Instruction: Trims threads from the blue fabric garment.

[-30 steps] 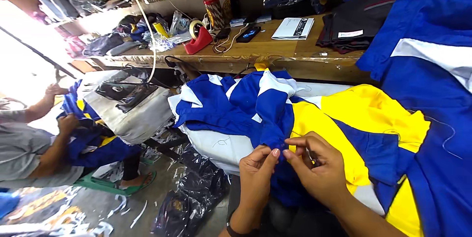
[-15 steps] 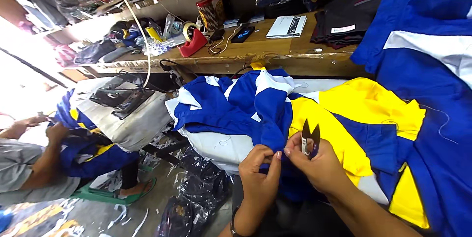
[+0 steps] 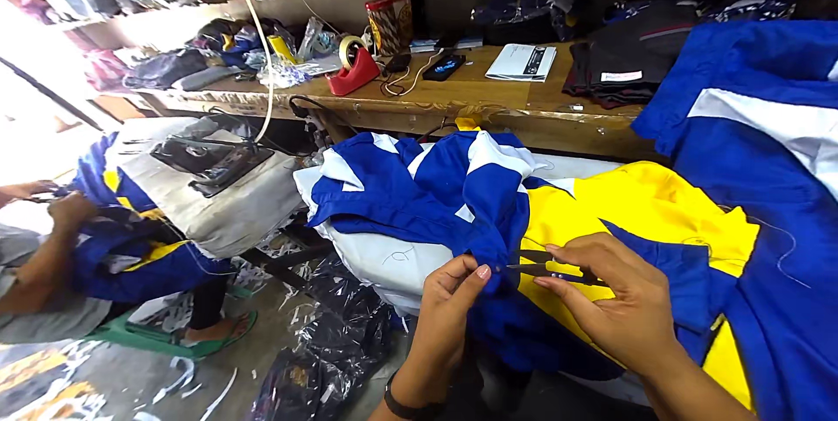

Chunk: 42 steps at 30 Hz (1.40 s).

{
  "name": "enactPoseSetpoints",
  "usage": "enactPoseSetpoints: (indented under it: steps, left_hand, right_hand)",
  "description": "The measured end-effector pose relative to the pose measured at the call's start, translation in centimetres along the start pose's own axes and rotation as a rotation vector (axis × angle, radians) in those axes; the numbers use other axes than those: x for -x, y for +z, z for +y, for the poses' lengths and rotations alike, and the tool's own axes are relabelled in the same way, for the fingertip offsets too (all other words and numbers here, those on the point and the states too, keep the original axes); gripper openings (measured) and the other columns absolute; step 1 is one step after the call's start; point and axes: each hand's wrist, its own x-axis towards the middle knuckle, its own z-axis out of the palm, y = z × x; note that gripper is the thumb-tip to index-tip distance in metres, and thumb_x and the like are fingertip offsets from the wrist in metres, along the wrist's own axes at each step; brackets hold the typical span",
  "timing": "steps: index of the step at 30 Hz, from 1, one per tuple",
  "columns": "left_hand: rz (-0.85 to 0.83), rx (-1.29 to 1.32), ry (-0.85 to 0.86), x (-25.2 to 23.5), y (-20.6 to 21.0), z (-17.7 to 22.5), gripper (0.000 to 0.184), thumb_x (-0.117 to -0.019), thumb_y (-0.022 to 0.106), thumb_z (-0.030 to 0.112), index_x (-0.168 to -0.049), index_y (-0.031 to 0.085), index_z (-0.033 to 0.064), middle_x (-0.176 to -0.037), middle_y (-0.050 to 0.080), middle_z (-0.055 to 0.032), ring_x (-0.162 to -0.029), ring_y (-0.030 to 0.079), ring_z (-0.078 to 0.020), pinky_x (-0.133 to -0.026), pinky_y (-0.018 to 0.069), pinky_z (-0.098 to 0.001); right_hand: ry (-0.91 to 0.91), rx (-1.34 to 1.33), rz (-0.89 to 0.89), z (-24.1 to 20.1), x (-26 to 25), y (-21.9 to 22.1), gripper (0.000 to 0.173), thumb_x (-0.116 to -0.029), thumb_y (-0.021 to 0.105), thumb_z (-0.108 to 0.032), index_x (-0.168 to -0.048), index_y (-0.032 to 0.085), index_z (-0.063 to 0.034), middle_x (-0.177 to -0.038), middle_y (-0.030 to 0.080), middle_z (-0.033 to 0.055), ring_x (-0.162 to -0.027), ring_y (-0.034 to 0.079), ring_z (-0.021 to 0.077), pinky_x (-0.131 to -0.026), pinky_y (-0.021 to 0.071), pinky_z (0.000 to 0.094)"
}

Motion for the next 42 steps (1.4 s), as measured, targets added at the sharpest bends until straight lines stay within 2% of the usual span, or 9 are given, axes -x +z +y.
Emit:
enactPoseSetpoints:
  steps: [13,19,22,24,25,29,34,38,42]
  left_hand:
    - [-0.011,-0.115,0.088,0.0,0.0,-0.2,0.015,-0.0976,0.059,0.004,-0.087,0.070,0.0056,-0.080,0.066,0.0043,-0.072,0.060,0.0002,-0.067,0.0500,-0.0170]
    - [-0.087,-0.087,0.116,0.0,-0.6,-0.2,0.013,-0.0978,0.062,0.006,-0.090,0.071,0.0053,-0.089,0.069,0.0026,-0.082,0.064,-0.0018,-0.076,0.0547,-0.0209]
    - [-0.073,-0.098,0.134,0.0,-0.5,-0.4,0.012,-0.0978,0.062,0.007,-0.089,0.071,0.0048,-0.089,0.069,0.0023,-0.082,0.065,-0.0017,-0.075,0.0549,-0.0204]
    - [-0.060,-0.144,0.156,0.0,-0.4,-0.5,0.013,-0.0978,0.061,0.006,-0.088,0.071,0.0041,-0.088,0.068,0.0025,-0.080,0.064,-0.0007,-0.072,0.0541,-0.0185]
    - [-0.067,-0.161,0.165,0.0,-0.4,-0.5,0.013,-0.0978,0.061,0.006,-0.088,0.070,0.0038,-0.089,0.068,0.0024,-0.079,0.063,-0.0005,-0.071,0.0534,-0.0179]
    - [-0.064,-0.143,0.185,0.0,-0.4,-0.6,0.012,-0.0977,0.062,0.006,-0.089,0.071,0.0044,-0.091,0.068,0.0021,-0.083,0.064,-0.0013,-0.075,0.0540,-0.0187]
    - [-0.061,-0.154,0.193,0.0,-0.6,-0.7,0.013,-0.0981,0.062,0.007,-0.090,0.071,0.0040,-0.092,0.069,0.0018,-0.084,0.064,-0.0013,-0.076,0.0544,-0.0190]
    - [-0.121,-0.223,0.254,-0.3,-1.0,-0.7,0.013,-0.0983,0.064,0.010,-0.088,0.070,0.0056,-0.092,0.067,0.0036,-0.085,0.061,0.0006,-0.075,0.0513,-0.0168]
    - [-0.130,-0.227,0.283,-0.3,-1.1,-1.1,0.013,-0.0986,0.065,0.012,-0.088,0.071,0.0068,-0.093,0.068,0.0041,-0.090,0.062,-0.0003,-0.079,0.0512,-0.0177]
  right_hand:
    - [-0.007,-0.097,-0.054,0.3,-0.1,0.8,0.024,-0.0945,0.073,-0.036,-0.100,0.079,-0.0139,-0.095,0.073,-0.0009,-0.086,0.064,0.0039,-0.076,0.0491,0.0241]
    - [0.112,-0.389,-0.145,0.4,-0.5,0.6,0.021,-0.0890,0.079,-0.027,-0.097,0.076,-0.0077,-0.094,0.071,-0.0024,-0.087,0.065,-0.0015,-0.073,0.0547,0.0112]
    - [0.069,-0.294,-0.109,0.5,-0.4,0.8,0.021,-0.0907,0.078,-0.030,-0.099,0.077,-0.0108,-0.096,0.071,-0.0031,-0.088,0.064,-0.0015,-0.074,0.0518,0.0132]
    - [0.006,-0.163,-0.069,0.3,-0.2,0.8,0.023,-0.0936,0.074,-0.036,-0.101,0.078,-0.0146,-0.096,0.073,-0.0019,-0.088,0.064,0.0026,-0.076,0.0471,0.0234]
    - [0.007,-0.171,-0.075,0.3,-0.3,0.9,0.022,-0.0935,0.074,-0.036,-0.100,0.077,-0.0148,-0.095,0.073,-0.0023,-0.088,0.064,0.0021,-0.076,0.0472,0.0230]
    - [0.106,-0.395,-0.124,0.5,-0.4,1.0,0.021,-0.0887,0.080,-0.026,-0.098,0.076,-0.0071,-0.094,0.070,-0.0019,-0.087,0.064,-0.0021,-0.073,0.0533,0.0103]
    - [0.061,-0.226,-0.100,0.8,-0.2,0.9,0.021,-0.0928,0.075,-0.035,-0.097,0.077,-0.0154,-0.094,0.072,-0.0053,-0.086,0.063,0.0001,-0.076,0.0486,0.0219]
    - [0.136,-0.432,-0.180,0.9,-0.6,0.6,0.019,-0.0887,0.080,-0.026,-0.095,0.076,-0.0083,-0.092,0.070,-0.0036,-0.084,0.064,-0.0026,-0.070,0.0523,0.0106]
    - [0.206,-0.540,-0.212,0.8,-0.5,0.5,0.019,-0.0868,0.081,-0.023,-0.094,0.075,-0.0074,-0.090,0.069,-0.0035,-0.082,0.064,-0.0014,-0.068,0.0532,0.0108]
